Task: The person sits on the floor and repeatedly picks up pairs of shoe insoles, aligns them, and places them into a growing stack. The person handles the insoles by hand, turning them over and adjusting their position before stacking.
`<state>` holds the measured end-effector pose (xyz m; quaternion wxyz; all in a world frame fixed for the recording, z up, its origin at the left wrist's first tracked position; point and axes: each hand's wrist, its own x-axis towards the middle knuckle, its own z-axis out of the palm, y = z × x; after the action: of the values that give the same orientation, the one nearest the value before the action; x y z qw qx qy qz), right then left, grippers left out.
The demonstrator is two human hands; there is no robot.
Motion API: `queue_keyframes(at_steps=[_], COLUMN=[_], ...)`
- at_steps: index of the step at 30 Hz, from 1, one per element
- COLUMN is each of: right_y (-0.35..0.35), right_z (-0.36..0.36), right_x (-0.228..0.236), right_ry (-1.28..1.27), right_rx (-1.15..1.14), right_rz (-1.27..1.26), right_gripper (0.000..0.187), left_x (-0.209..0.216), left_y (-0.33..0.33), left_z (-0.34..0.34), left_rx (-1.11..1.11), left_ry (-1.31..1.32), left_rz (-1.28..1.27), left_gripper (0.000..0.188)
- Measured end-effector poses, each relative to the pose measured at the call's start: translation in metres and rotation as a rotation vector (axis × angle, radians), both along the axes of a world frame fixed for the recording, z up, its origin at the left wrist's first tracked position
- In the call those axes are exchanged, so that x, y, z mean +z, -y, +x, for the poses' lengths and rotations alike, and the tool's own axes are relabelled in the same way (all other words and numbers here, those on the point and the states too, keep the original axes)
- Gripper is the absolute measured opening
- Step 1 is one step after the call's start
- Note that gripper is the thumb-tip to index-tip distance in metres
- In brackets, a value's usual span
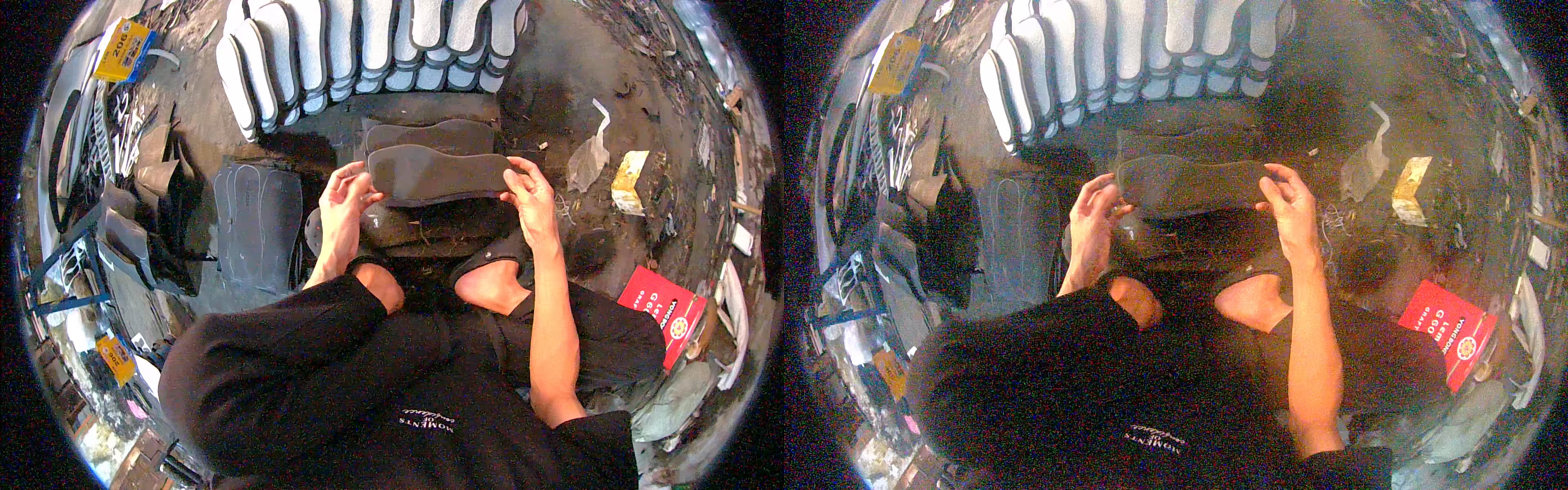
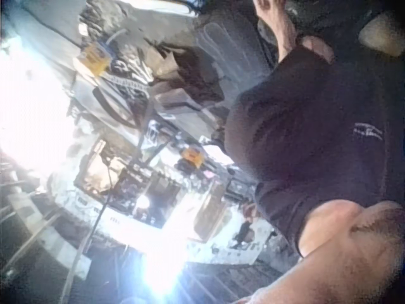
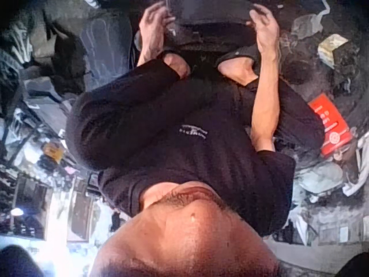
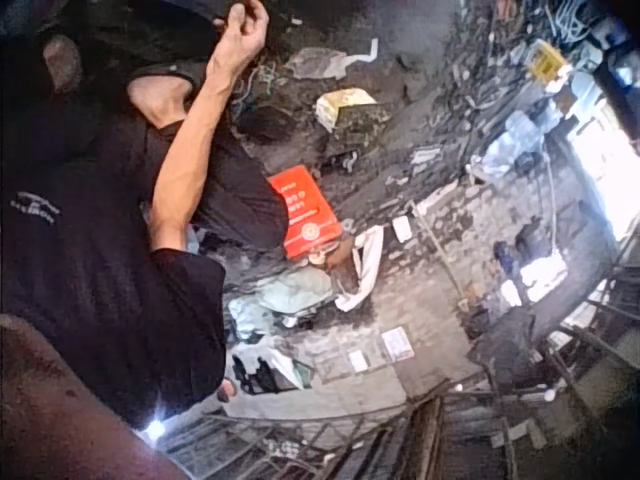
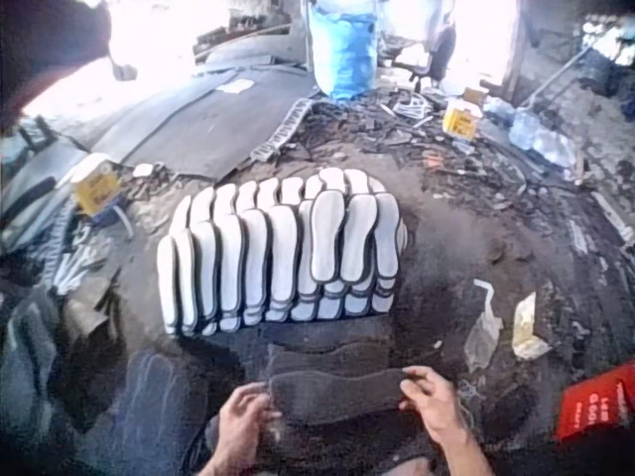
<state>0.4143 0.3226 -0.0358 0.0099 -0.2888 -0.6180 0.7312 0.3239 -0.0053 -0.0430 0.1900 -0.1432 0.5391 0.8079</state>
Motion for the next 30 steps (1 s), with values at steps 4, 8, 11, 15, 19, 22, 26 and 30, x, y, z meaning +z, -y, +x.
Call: queue_keyframes(at_steps=[4,8,11,15,19,22,26,30], right_y=[0.019,0.023,0.018,0.018,0.019,0.017,0.017,0.014], right_z=[-0.007,-0.003,0.004,0.006,0.004,0.005,0.006,0.007], right_x=[0.000,-0.007,-0.015,-0.012,-0.011,-0.012,-0.010,-0.017], right_ry=[0.107,0.068,0.106,0.148,0.141,0.150,0.176,0.192], right_rx=[0.047,0.041,0.019,0.031,0.028,0.024,0.060,0.059], right_rz=[0.254,0.345,0.407,0.381,0.367,0.373,0.361,0.365], right_gripper=[0.037,0.039,0.038,0.037,0.038,0.037,0.042,0.041], left_x=[-0.026,-0.033,-0.032,-0.026,-0.021,-0.031,-0.039,-0.039], left_y=[0.007,0.009,0.005,0.002,0.003,0.004,0.004,0.002], left_z=[0.006,0.007,0.009,0.008,0.007,0.007,0.007,0.007], left_rx=[-0.011,-0.035,-0.045,-0.043,-0.092,-0.084,-0.042,-0.044], left_ry=[-0.050,-0.088,-0.090,-0.050,-0.047,-0.071,-0.123,-0.134], left_rz=[-0.261,-0.438,-0.505,-0.557,-0.631,-0.588,-0.546,-0.561], left_gripper=[0.031,0.032,0.033,0.034,0.038,0.036,0.027,0.023])
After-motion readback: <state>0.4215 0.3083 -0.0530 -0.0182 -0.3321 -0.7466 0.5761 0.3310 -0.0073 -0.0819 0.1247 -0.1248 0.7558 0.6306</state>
